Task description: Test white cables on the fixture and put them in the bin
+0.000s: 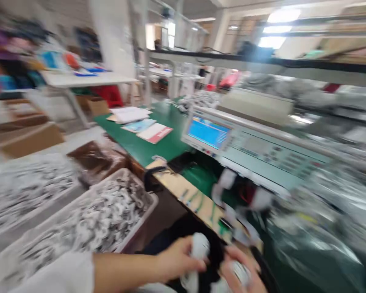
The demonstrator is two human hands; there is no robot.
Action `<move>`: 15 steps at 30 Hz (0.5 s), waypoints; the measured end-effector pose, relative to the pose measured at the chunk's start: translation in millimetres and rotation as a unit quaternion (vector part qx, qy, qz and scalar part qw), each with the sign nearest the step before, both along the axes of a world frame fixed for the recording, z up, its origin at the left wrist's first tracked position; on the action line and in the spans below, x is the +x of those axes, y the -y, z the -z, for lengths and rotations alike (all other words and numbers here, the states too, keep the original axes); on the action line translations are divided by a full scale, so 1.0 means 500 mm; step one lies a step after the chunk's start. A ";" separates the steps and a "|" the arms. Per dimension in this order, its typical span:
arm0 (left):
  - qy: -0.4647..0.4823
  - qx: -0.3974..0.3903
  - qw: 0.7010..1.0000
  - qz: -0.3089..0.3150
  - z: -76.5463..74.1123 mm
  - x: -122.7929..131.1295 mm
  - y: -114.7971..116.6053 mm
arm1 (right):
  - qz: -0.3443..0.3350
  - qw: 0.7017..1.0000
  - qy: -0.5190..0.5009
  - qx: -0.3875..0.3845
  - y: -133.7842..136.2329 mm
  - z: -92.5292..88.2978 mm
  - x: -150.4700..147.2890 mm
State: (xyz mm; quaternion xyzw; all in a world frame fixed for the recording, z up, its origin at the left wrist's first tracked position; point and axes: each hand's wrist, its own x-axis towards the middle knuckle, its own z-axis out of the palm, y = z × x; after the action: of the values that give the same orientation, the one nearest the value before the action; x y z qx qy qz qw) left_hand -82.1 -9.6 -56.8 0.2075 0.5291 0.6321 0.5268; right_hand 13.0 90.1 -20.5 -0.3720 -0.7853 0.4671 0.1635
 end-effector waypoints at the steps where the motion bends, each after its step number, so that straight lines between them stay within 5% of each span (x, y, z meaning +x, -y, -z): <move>1: 0.020 -0.017 0.999 -0.020 -0.005 -0.008 0.012 | 0.009 1.000 0.002 -0.026 0.007 -0.003 0.011; 5: 0.087 -0.003 0.996 0.011 -0.009 -0.037 0.025 | -0.008 0.987 -0.049 -0.150 0.044 0.010 0.005; 11: -0.019 0.049 0.999 0.013 0.015 -0.005 0.011 | 0.037 0.999 -0.002 -0.025 0.071 0.041 0.011; 15: -0.048 0.043 0.997 0.040 0.026 0.015 -0.004 | 0.053 0.996 -0.042 -0.052 0.060 0.053 0.048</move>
State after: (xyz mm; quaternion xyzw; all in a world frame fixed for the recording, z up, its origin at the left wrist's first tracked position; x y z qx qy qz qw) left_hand -74.4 -7.3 -69.7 0.2809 0.5173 0.6221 0.5162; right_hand 36.9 59.9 -47.0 -0.4010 -0.7317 0.5130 0.2014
